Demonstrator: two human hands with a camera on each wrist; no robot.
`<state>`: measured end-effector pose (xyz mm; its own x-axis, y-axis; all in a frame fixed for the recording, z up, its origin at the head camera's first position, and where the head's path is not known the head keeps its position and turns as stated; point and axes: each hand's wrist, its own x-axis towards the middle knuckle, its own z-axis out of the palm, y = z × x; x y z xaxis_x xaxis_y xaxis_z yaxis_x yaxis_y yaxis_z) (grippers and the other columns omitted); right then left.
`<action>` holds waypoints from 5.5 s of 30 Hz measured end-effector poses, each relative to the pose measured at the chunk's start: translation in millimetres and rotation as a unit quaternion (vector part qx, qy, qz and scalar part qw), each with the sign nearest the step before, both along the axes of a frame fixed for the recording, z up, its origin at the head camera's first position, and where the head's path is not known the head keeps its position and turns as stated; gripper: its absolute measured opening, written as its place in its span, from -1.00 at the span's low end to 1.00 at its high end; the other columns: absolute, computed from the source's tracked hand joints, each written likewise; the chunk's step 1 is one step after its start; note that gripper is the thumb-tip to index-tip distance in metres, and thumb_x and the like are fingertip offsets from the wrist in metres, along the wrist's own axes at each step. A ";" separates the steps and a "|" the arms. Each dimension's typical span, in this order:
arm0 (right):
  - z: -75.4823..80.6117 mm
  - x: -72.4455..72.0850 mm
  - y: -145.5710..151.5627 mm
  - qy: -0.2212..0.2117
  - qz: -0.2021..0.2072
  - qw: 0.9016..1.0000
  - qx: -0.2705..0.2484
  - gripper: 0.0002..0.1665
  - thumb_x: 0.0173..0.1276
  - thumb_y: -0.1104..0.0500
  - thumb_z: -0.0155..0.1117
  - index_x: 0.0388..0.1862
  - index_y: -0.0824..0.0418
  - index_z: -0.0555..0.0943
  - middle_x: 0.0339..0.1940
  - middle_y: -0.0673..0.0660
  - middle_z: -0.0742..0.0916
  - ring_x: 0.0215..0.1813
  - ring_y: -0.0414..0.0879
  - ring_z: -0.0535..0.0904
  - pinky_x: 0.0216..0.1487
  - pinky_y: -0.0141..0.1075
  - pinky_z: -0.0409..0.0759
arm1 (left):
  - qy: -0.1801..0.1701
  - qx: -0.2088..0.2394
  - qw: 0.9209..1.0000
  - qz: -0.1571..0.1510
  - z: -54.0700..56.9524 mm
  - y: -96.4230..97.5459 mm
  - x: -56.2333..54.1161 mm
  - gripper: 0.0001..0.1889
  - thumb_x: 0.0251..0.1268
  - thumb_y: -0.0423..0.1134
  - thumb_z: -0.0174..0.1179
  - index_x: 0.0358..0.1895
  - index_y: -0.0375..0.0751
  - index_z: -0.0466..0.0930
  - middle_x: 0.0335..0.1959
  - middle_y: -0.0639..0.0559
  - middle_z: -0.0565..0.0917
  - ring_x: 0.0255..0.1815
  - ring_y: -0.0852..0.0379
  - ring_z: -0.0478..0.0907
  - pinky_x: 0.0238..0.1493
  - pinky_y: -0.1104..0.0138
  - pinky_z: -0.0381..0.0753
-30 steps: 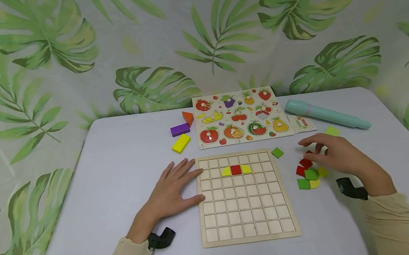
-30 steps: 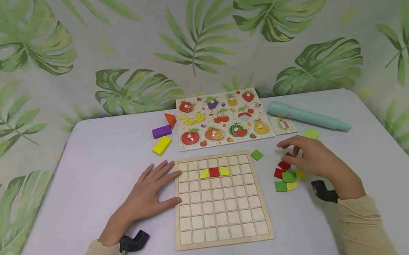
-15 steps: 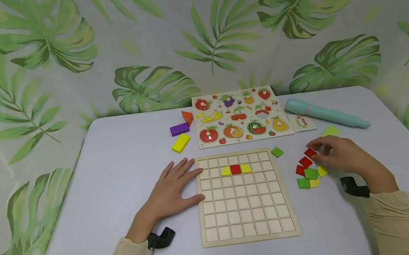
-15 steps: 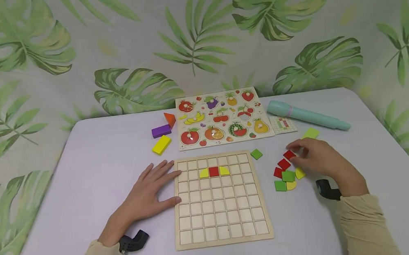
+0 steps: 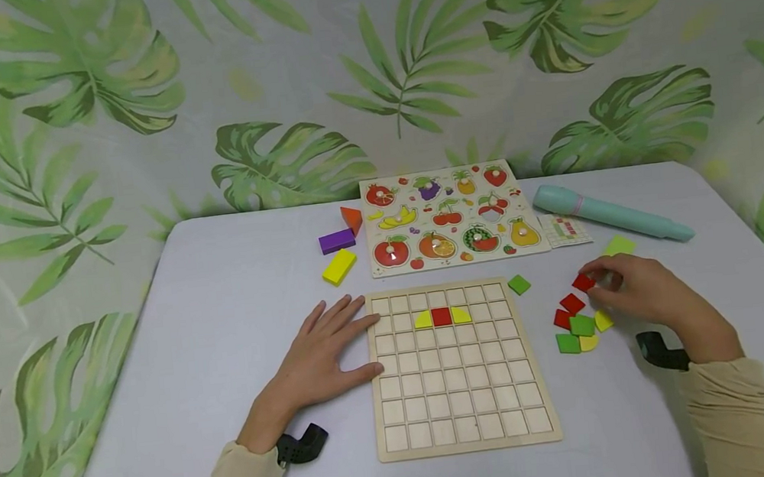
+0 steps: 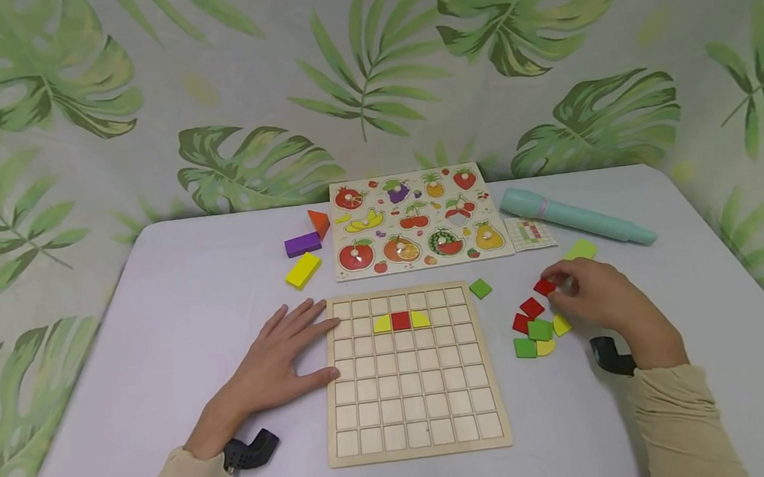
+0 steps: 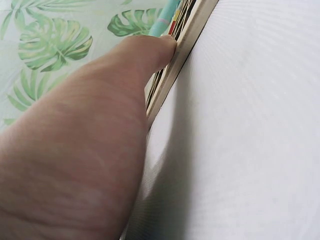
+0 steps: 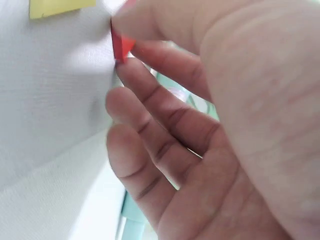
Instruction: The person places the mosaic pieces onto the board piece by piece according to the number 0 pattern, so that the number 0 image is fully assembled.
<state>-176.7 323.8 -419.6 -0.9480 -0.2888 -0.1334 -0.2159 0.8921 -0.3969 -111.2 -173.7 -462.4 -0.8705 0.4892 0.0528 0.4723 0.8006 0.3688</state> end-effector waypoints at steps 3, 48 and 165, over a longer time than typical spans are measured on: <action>-0.8 -1.2 -2.2 0.002 -0.001 1.000 0.001 -0.58 0.32 0.22 0.40 0.12 0.36 0.65 -0.21 0.20 0.70 -0.22 0.03 0.52 -0.32 -0.24 0.51 | 0.005 0.003 1.000 -0.002 0.6 0.0 0.4 -0.22 0.27 0.37 0.22 0.53 0.19 0.39 0.66 0.07 0.20 0.70 0.04 0.02 0.70 -0.03 -0.17; 2.8 32.7 -122.1 0.029 0.143 0.983 -0.109 -0.68 0.33 0.16 0.46 0.06 -0.01 0.72 -0.20 -0.14 0.64 -0.24 -0.20 0.49 -0.30 -0.40 0.50 | -0.004 0.001 1.000 0.000 0.4 -0.5 -0.1 -0.21 0.28 0.38 0.20 0.54 0.21 0.37 0.67 0.11 0.18 0.71 0.07 -0.01 0.71 0.02 -0.21; -3.0 9.7 -6.9 0.024 0.063 0.997 -0.040 -0.58 0.29 0.18 0.54 0.12 0.21 0.72 -0.23 -0.01 0.67 -0.28 -0.23 0.44 -0.40 -0.41 0.48 | -0.007 -0.003 1.000 0.000 0.8 -0.3 -1.5 -0.21 0.29 0.39 0.20 0.55 0.22 0.37 0.68 0.10 0.16 0.71 0.07 -0.02 0.71 0.01 -0.22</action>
<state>-167.1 316.9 -422.6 -0.9080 -0.4146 -0.0600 -0.3455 0.8222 -0.4523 -112.7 -174.0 -461.6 -0.8713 0.4893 0.0382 0.4672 0.8031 0.3698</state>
